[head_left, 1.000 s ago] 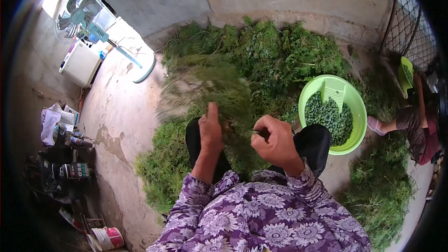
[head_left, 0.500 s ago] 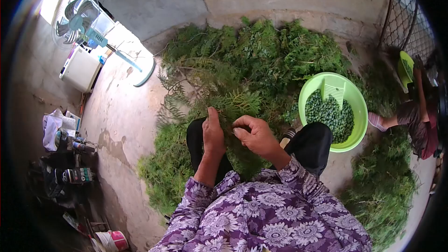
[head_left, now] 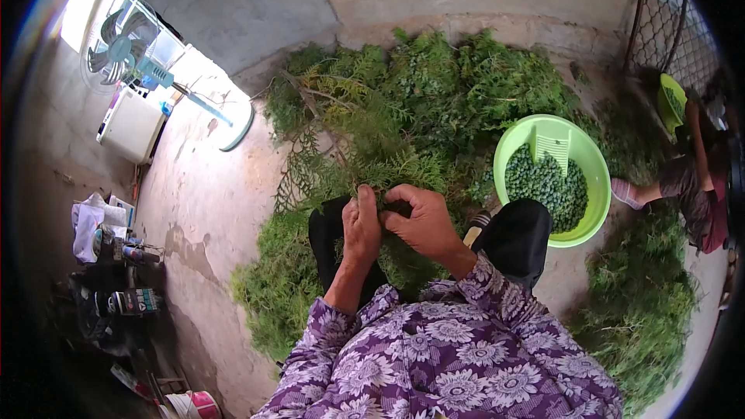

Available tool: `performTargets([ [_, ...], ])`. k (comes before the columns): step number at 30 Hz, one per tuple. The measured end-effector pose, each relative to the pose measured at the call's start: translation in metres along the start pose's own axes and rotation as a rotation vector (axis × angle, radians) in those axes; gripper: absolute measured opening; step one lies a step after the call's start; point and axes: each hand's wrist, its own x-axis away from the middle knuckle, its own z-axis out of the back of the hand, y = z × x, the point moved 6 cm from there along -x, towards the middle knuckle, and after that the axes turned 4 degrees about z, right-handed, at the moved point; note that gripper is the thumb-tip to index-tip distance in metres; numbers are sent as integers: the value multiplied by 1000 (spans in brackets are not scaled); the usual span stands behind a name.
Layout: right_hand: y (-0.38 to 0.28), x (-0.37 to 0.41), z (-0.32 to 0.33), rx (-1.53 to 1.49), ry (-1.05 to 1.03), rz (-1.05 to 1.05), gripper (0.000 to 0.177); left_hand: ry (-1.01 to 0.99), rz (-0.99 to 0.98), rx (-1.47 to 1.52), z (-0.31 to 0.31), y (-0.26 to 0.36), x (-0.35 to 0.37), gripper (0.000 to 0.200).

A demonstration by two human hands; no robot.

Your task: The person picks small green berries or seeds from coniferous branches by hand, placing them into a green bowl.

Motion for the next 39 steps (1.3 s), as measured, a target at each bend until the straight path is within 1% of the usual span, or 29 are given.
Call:
performTargets([
  [2, -1, 0, 1, 34, -10, 15, 23, -1, -12, -46, -1, 1, 1, 44],
  [4, -11, -1, 2, 153, -12, 109, 23, 37, -72, -63, -1, 6, 1, 45],
  [8, -8, -3, 5, 137, 30, 142, 23, -11, -53, -88, -2, 1, -2, 46],
  [10, -6, -3, 7, 16, 98, 118, 21, 9, -100, -85, -3, 4, -1, 45],
  [11, -9, -3, 9, 16, 99, 118, 21, 8, -101, -85, -3, 0, -1, 45],
  [13, -5, -5, 8, 147, -36, -73, 19, -25, 84, 57, -5, -24, -3, 41],
  [14, -5, -6, 9, 147, -34, -74, 19, -27, 84, 56, -6, -23, -1, 41],
  [16, -9, -8, 7, 341, -69, 38, 21, -29, 67, 70, -9, -16, 2, 36],
  [17, -9, -7, 8, 340, -67, 39, 21, -30, 65, 69, -14, -24, 2, 36],
  [19, 0, -3, 10, 560, -182, -58, 22, 278, -232, 11, -7, -30, 2, 36],
  [20, 4, 1, 13, 559, -181, -57, 22, 278, -234, 10, -2, -18, -1, 36],
  [22, 23, 20, 8, -68, -346, -275, 16, 222, 170, 340, 17, -12, -14, 35],
  [23, 24, 25, 12, -69, -348, -277, 16, 174, 194, 351, 27, -15, -21, 32],
  [24, 30, 33, 13, -374, -314, -430, 18, 177, 198, 348, 28, -18, -22, 32],
  [25, 33, 40, 12, -682, -270, -578, 22, 198, 232, 450, 30, -21, -24, 32],
  [26, 29, 40, 13, -686, -268, -578, 22, 217, 264, 552, 30, -14, -23, 33],
  [28, 9, 27, 24, -869, -219, -489, 22, 240, 262, 551, 31, -5, -22, 33],
  [29, 8, 24, 26, -909, -181, -517, 18, 208, 294, 600, 32, -9, -23, 34],
  [30, 14, 23, 28, -909, -178, -515, 18, 179, 327, 650, 32, -13, -23, 34],
  [31, 25, 22, 29, -876, -163, -508, 16, 178, 327, 649, 33, -15, -22, 34],
  [33, 36, 20, 28, -846, -152, -503, 14, 107, 342, 740, 31, -19, -21, 32],
  [34, 41, 19, 28, -781, -147, -516, 13, 109, 342, 738, 32, -18, -20, 32],
  [35, 44, 19, 28, -716, -141, -527, 13, 98, 390, 756, 29, -19, -18, 30],
  [36, 44, 18, 26, -718, -140, -527, 13, 84, 438, 776, 26, -20, -16, 28],
  [38, 44, 14, 22, -603, -116, -504, 11, 44, 426, 803, 19, -16, -13, 29],
  [39, 44, 12, 20, -603, -114, -502, 11, 6, 414, 831, 15, -13, -13, 29],
])
